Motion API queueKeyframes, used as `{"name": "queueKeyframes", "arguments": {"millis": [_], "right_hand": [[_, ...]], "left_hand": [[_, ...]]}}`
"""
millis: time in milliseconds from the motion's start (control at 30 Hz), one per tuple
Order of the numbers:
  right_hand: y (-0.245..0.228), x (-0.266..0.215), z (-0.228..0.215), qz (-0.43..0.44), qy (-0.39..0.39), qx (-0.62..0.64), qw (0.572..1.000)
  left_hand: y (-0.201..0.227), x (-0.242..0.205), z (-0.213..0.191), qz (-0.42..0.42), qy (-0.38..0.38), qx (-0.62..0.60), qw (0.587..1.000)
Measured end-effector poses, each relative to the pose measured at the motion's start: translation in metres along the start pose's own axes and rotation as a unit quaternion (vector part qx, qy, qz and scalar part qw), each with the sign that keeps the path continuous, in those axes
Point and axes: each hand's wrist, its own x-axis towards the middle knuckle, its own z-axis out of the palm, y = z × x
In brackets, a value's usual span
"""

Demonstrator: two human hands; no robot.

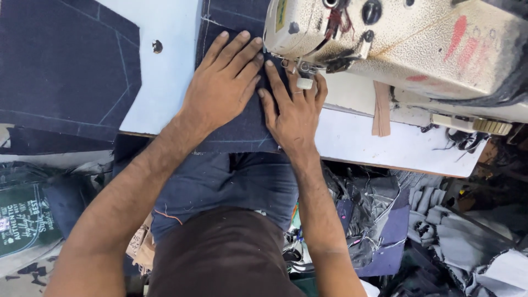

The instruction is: The person operates a sewing machine to stitch denim fabric pieces. They guide the fabric under the needle, cut threads with scissors, and handle small fabric strips, occasionally adjusting the material on the machine.

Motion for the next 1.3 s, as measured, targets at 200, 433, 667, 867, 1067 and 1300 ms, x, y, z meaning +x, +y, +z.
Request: {"name": "queueKeyframes", "arguments": {"millis": [200,433,667,867,1067,1300], "right_hand": [[0.000,0.008,0.001,0.013,-0.011,0.010,1.000],[0.002,0.010,0.003,0.007,0.000,0.011,1.000],[0.002,-0.020,-0.015,-0.018,0.010,0.186,0.982],[-0.005,-0.069,-0.035,0.001,-0.047,0.230,0.972],[-0.005,-0.067,-0.028,-0.009,-0.002,0.201,0.980],[-0.004,-0.065,-0.043,0.076,-0.042,0.278,0.957]], "left_hand": [[-0.006,0.007,0.002,0.008,0.005,0.000,1.000],[-0.009,0.009,0.004,0.008,0.020,-0.021,1.000],[0.014,-0.024,-0.033,0.038,-0.084,-0.054,0.994],[0.034,-0.068,-0.058,0.051,-0.163,-0.073,0.983],[0.030,-0.068,-0.047,0.048,-0.132,-0.095,0.985],[0.029,-0.049,-0.056,-0.021,-0.110,-0.172,0.979]]}}
